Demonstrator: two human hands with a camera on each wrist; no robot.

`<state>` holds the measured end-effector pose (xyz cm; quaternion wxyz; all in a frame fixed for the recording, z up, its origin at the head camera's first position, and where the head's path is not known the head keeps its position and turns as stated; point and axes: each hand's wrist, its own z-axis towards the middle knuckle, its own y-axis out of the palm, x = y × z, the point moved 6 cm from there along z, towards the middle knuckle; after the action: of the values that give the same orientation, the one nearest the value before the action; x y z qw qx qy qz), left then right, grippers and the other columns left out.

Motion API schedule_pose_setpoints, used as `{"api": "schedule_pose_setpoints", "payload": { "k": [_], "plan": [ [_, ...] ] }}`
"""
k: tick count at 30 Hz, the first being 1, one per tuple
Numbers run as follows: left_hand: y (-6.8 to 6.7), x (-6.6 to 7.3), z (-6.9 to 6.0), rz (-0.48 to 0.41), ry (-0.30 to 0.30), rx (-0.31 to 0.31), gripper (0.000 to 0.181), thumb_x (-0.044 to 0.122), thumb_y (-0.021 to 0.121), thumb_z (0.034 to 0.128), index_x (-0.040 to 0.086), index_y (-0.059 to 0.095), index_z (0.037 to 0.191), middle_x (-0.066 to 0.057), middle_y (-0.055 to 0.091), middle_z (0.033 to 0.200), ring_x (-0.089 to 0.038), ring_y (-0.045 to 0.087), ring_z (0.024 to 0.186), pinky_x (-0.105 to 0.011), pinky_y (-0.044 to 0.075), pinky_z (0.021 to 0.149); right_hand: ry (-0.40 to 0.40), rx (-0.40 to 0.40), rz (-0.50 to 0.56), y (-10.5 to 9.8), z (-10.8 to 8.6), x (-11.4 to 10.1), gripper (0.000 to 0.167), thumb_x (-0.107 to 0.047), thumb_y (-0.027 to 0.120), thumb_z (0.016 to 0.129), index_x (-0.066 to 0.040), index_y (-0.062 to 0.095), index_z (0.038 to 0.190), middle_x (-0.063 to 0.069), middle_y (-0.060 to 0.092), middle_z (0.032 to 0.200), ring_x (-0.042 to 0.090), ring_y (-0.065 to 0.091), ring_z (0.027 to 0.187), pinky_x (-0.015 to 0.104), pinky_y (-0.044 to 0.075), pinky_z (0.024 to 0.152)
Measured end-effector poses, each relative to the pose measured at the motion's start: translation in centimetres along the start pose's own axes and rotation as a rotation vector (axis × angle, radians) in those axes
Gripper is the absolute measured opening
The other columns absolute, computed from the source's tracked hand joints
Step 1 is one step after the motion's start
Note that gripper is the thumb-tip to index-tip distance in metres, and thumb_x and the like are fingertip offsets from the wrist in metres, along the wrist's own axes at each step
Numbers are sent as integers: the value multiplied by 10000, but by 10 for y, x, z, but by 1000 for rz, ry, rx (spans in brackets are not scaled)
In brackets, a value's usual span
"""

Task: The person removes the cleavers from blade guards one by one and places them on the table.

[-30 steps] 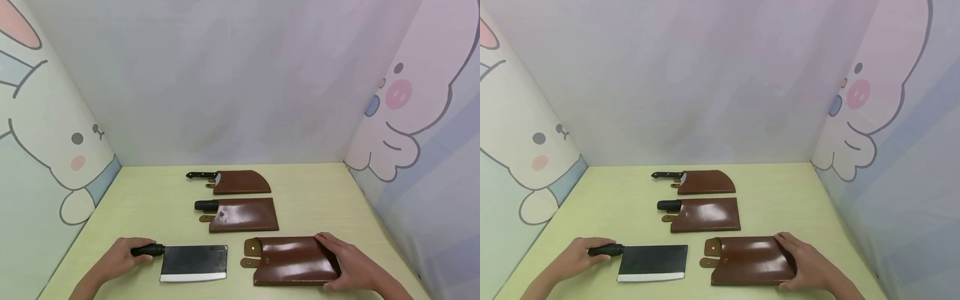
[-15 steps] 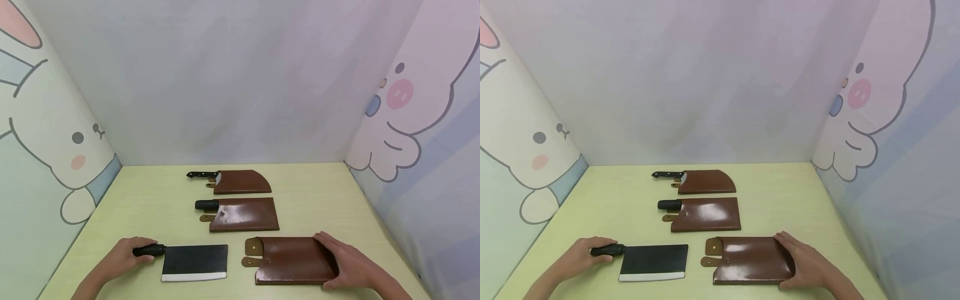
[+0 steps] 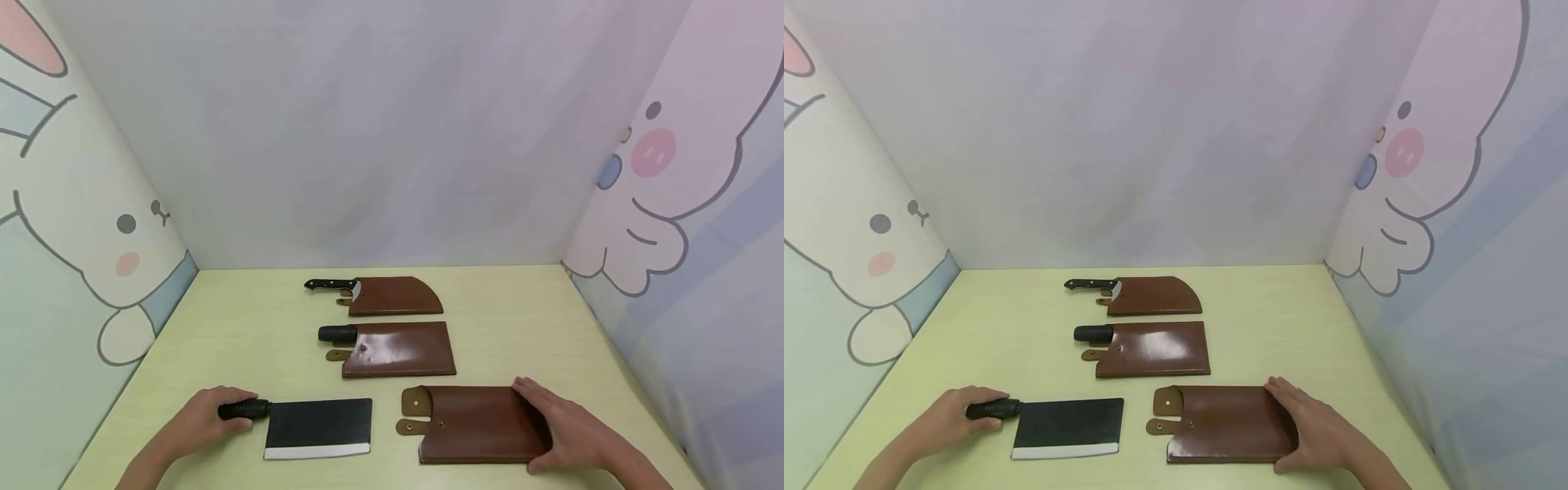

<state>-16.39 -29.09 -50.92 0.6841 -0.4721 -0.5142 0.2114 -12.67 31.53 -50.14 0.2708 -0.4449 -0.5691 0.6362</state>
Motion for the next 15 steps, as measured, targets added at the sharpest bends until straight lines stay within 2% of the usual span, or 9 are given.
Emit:
{"api": "schedule_pose_setpoints", "payload": {
  "k": [3, 6, 10, 15],
  "plan": [
    [-1, 0, 3, -1, -85, -39, 514, 524, 790, 847, 164, 753, 1212, 11, 743, 1141, -207, 671, 1044, -391, 544, 832, 8, -9, 12, -7, 1, -1, 1259, -846, 735, 643, -76, 377, 1573, 139, 420, 1589, 377, 491, 1386, 506, 559, 914],
    [-4, 4, 6, -26, -166, -16, 545, 570, 748, 873, 172, 739, 1245, 14, 736, 1185, -304, 672, 1128, -483, 550, 898, 23, 14, 25, -18, 5, -1, 1162, -796, 733, 715, -85, 394, 1570, 154, 424, 1585, 380, 538, 1341, 527, 559, 897],
    [-10, 14, 15, -62, -199, 86, 490, 540, 732, 907, 174, 741, 1232, -6, 736, 1187, -332, 662, 1169, -549, 540, 932, 28, 76, 20, -29, 15, 0, 978, -701, 735, 811, -111, 459, 1541, 153, 444, 1572, 373, 602, 1269, 545, 564, 867],
    [-11, 26, 31, -54, -208, 153, 499, 541, 717, 922, 167, 732, 1252, -52, 724, 1206, -336, 656, 1165, -583, 522, 942, -11, 135, 8, -37, 31, -3, 876, -619, 761, 843, -114, 506, 1512, 144, 458, 1564, 356, 620, 1250, 535, 570, 864]
  ]
}}
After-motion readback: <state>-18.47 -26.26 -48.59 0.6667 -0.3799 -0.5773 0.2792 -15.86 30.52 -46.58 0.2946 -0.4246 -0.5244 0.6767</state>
